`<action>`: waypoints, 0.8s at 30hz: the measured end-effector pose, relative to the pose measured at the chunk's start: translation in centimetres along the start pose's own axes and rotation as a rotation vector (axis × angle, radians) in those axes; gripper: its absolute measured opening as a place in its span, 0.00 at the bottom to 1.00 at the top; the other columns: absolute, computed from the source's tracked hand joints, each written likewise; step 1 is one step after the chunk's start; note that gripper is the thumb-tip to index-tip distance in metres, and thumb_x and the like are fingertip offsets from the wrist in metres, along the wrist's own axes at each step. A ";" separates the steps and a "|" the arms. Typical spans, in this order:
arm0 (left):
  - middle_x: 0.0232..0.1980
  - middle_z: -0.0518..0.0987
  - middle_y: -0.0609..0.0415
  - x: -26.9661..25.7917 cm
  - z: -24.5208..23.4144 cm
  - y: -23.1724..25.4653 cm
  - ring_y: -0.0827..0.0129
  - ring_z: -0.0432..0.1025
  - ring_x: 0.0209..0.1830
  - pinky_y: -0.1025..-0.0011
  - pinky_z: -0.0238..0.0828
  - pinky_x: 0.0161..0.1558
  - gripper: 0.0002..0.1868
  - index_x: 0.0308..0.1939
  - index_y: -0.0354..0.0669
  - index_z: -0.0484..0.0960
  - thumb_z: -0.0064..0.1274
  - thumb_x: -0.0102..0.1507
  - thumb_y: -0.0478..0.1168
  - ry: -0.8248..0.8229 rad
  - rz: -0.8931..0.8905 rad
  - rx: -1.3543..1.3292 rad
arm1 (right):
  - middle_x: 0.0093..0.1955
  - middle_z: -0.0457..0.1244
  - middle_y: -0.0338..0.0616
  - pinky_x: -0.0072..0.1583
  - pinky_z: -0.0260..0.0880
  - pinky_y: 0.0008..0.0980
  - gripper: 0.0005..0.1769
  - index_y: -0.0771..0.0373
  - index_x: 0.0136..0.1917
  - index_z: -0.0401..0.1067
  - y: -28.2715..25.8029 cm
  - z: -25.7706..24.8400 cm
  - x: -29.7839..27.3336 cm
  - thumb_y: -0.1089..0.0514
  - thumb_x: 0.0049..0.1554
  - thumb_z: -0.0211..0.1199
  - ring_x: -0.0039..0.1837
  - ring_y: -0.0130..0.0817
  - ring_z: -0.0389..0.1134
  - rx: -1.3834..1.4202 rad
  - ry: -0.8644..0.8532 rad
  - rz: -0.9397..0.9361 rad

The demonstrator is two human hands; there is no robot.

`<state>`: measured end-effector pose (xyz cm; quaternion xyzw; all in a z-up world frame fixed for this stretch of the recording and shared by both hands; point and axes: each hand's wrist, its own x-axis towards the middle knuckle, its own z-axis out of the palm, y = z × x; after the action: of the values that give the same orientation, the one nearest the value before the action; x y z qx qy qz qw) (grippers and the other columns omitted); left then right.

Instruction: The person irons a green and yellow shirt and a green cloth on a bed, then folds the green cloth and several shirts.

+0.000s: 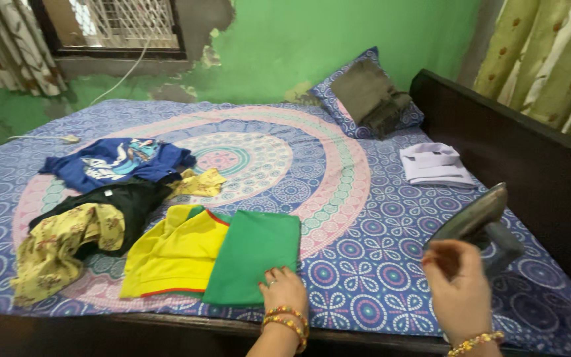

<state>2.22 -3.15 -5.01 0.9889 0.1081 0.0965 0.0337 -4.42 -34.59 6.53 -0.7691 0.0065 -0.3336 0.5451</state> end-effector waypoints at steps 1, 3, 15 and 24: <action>0.74 0.81 0.34 0.1 -0.6 0.1 0.43 0.73 0.79 0.38 0.73 0.76 0.21 0.73 0.32 0.79 0.48 0.80 0.41 -0.011 0.011 -0.001 | 0.61 0.77 0.44 0.66 0.79 0.37 0.21 0.66 0.71 0.76 1.9 0.9 0.1 0.67 0.67 0.73 0.62 0.33 0.79 0.044 -0.060 0.024; 0.69 0.83 0.36 0.1 -1.8 0.3 0.45 0.77 0.75 0.41 0.77 0.72 0.16 0.67 0.35 0.81 0.52 0.79 0.41 -0.031 0.035 -0.004 | 0.60 0.77 0.47 0.64 0.80 0.38 0.20 0.65 0.70 0.77 5.7 2.9 0.3 0.65 0.66 0.76 0.60 0.35 0.79 0.085 -0.183 0.056; 0.66 0.85 0.20 -8.7 -7.4 10.1 0.25 0.83 0.65 0.38 0.81 0.68 0.30 0.70 0.23 0.80 0.62 0.73 0.46 -0.360 0.477 -0.616 | 0.59 0.78 0.52 0.59 0.81 0.54 0.27 0.60 0.70 0.82 5.0 7.9 -2.1 0.37 0.72 0.67 0.57 0.48 0.80 0.459 -0.587 1.048; 0.66 0.88 0.30 -6.1 -9.9 3.6 0.32 0.82 0.66 0.39 0.79 0.70 0.27 0.69 0.41 0.90 0.58 0.74 0.55 -0.272 0.273 -0.762 | 0.56 0.80 0.62 0.54 0.86 0.56 0.22 0.77 0.69 0.82 16.3 7.1 -0.5 0.65 0.64 0.68 0.51 0.54 0.83 0.419 -0.634 0.826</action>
<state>-4.79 -7.49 3.84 0.9146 -0.0725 0.0020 0.3978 4.68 -35.06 -8.80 -0.6405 0.0765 0.1608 0.7470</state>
